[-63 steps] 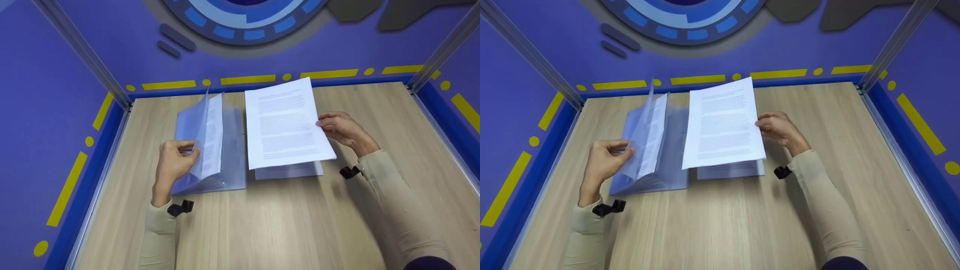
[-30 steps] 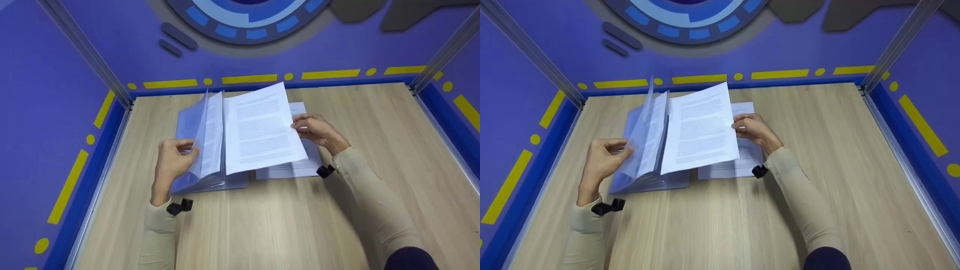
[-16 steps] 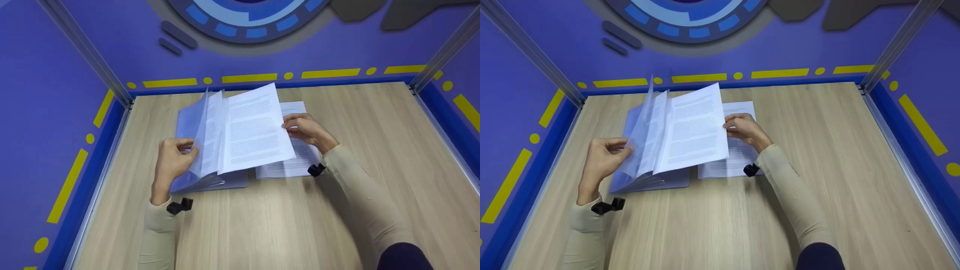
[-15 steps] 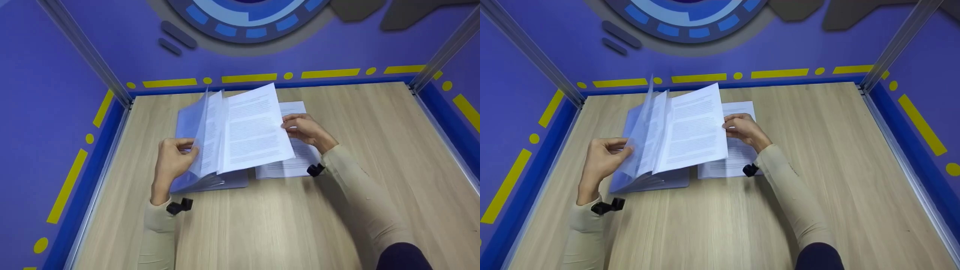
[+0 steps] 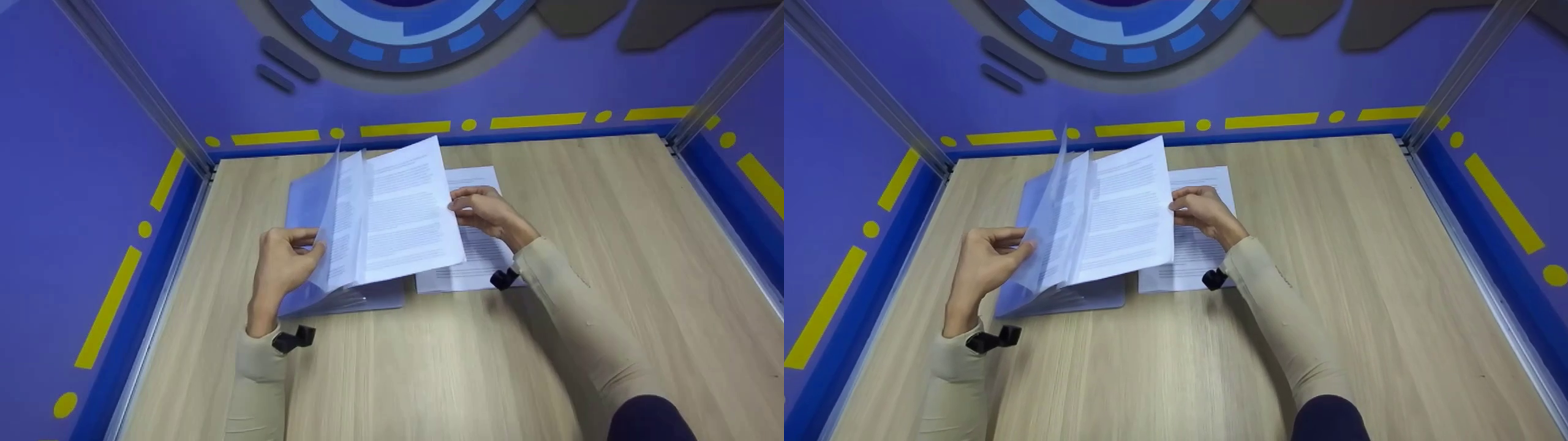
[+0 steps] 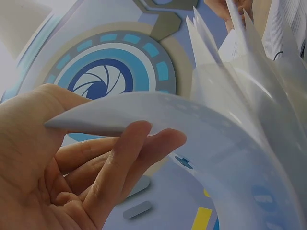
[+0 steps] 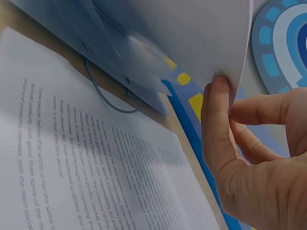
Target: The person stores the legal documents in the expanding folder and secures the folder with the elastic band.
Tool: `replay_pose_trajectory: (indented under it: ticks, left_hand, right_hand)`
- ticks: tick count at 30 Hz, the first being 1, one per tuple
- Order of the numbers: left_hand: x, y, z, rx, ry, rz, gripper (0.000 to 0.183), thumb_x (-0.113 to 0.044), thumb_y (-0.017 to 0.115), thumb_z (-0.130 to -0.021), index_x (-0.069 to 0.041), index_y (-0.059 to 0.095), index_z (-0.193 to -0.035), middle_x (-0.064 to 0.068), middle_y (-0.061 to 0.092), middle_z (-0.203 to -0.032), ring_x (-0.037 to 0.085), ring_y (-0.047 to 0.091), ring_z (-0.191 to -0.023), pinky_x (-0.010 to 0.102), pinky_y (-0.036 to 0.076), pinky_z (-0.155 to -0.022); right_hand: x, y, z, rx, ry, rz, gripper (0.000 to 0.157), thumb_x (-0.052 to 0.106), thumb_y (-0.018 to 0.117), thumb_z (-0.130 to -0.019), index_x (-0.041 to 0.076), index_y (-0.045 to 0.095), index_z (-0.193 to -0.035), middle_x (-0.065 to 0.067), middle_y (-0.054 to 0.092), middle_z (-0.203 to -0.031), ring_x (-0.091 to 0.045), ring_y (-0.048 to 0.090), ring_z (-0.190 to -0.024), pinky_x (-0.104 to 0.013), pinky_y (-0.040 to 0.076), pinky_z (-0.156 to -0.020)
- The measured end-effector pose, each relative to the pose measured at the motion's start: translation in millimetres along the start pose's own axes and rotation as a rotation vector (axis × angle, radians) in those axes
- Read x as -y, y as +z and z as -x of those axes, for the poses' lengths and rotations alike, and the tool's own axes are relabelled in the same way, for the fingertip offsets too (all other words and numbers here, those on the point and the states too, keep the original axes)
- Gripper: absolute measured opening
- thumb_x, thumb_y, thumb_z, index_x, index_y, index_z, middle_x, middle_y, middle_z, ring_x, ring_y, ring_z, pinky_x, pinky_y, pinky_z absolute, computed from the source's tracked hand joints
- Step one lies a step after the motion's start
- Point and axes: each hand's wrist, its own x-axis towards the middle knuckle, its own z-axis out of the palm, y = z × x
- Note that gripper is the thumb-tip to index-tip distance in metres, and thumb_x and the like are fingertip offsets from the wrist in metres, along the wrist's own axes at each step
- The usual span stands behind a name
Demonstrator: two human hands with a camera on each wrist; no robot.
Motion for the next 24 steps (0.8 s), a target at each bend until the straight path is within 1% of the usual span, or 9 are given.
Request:
replay_pose_trajectory:
  ticks: [9,16,24]
  left_hand:
    - [-0.4,0.8,-0.5,-0.002,0.010,-0.008,0.023,0.000,0.078,-0.086,0.007,0.082,-0.108,0.023,0.080,-0.103,0.034,0.081,-0.089,0.045,0.067,-0.077]
    - [-1.0,0.5,-0.6,-0.007,0.008,-0.001,0.022,-0.001,0.078,-0.086,0.006,0.082,-0.107,0.023,0.080,-0.102,0.034,0.081,-0.090,0.043,0.067,-0.077]
    - [-1.8,0.8,-0.4,-0.005,0.002,-0.007,0.022,-0.001,0.078,-0.086,0.006,0.082,-0.107,0.023,0.080,-0.102,0.034,0.081,-0.090,0.042,0.067,-0.077]
  right_hand:
    - [3.4,16.1,-0.8,0.011,-0.005,0.010,0.018,-0.001,0.068,-0.096,-0.002,0.068,-0.114,-0.009,0.072,-0.104,-0.016,0.074,-0.083,-0.025,0.062,-0.069]
    - [5.9,29.6,-1.8,0.028,-0.016,0.032,0.022,0.001,0.069,-0.096,-0.003,0.067,-0.117,-0.011,0.071,-0.108,-0.018,0.074,-0.087,-0.028,0.063,-0.073]
    - [7.0,44.2,-3.8,0.048,-0.027,0.035,0.019,0.002,0.069,-0.097,-0.001,0.066,-0.115,-0.009,0.069,-0.100,-0.017,0.071,-0.083,-0.029,0.064,-0.074]
